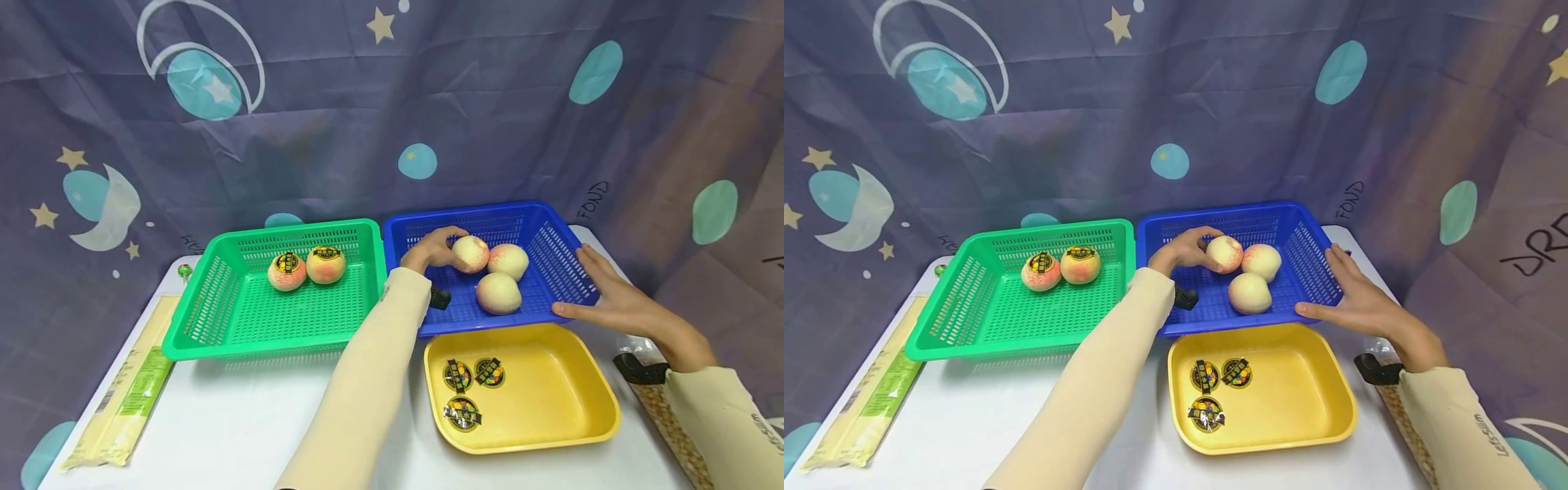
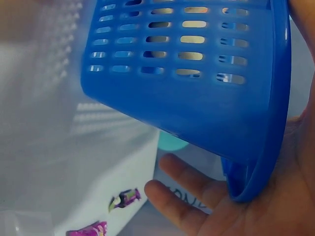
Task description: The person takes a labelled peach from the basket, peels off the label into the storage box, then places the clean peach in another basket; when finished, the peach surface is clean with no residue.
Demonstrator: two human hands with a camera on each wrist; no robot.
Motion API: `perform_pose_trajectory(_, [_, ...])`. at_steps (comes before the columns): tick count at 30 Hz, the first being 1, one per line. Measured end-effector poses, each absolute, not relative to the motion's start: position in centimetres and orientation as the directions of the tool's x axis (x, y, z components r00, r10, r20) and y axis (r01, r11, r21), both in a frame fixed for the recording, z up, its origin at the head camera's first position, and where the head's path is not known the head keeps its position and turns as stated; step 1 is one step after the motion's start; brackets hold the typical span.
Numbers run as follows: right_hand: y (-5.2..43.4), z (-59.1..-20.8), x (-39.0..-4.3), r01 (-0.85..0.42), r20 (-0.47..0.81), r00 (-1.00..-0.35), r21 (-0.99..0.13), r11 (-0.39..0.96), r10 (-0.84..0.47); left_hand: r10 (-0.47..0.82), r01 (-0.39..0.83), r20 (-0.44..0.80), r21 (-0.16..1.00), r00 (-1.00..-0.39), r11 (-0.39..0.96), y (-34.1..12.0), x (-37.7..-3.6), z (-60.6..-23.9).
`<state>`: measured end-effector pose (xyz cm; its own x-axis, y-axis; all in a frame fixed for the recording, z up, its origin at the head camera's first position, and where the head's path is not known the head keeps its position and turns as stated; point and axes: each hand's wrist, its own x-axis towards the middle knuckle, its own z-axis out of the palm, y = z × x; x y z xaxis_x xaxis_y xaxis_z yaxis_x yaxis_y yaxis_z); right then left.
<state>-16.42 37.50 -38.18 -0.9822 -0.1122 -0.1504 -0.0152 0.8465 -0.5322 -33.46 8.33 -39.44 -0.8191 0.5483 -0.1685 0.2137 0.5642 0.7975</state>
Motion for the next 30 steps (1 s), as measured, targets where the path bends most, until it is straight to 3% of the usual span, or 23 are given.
perform_pose_trajectory(6, [37.7,-38.3,-16.4,-0.024,-0.142,-0.983,-0.536,0.844,-0.118,0.589,0.227,-0.168,0.813,-0.791,0.537,8.4,-33.5,-39.4])
perform_pose_trajectory(20, [37.3,-38.2,-16.5,-0.018,-0.15,-0.982,-0.543,0.839,-0.118,0.586,0.249,-0.098,0.84,-0.804,0.482,8.3,-33.9,-39.2])
perform_pose_trajectory(30, [37.5,-38.3,-16.2,-0.019,-0.148,-0.982,-0.546,0.838,-0.118,0.603,0.347,-0.059,0.771,-0.796,0.534,6.6,-33.4,-34.5])
